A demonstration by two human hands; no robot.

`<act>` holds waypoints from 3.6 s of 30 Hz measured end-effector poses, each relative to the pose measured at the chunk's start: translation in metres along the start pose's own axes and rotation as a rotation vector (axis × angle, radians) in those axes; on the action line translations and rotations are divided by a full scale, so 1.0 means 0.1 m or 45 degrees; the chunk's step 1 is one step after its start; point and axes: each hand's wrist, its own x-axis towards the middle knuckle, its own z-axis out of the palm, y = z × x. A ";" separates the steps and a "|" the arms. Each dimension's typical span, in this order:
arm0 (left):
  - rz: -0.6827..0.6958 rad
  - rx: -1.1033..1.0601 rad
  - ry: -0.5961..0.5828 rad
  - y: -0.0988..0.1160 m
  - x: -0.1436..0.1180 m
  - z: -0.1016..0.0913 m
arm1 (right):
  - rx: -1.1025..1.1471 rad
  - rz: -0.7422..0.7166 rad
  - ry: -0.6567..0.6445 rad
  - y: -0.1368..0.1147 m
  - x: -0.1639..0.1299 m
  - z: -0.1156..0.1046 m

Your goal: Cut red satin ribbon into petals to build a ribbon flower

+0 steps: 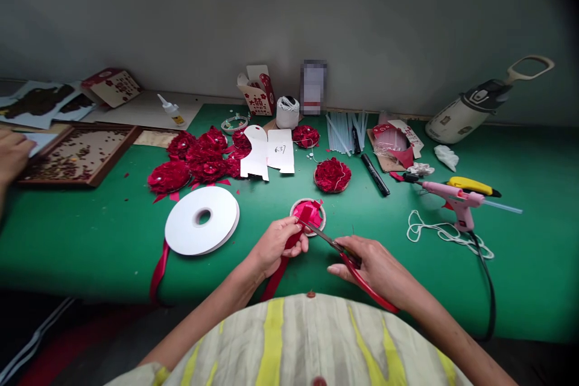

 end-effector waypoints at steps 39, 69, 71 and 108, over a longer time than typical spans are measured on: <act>-0.153 0.156 0.026 0.03 -0.08 -0.05 | 0.077 0.050 0.019 0.14 0.02 0.07; -0.067 0.275 -0.001 -0.07 -0.34 0.08 | 0.602 -0.205 0.636 -0.26 0.42 0.29; -0.024 0.320 0.023 0.00 -0.33 0.07 | 0.610 -0.174 0.650 -0.25 0.46 0.29; -0.150 0.113 0.130 -0.07 -0.02 0.08 | 0.108 0.071 0.000 0.01 0.06 0.03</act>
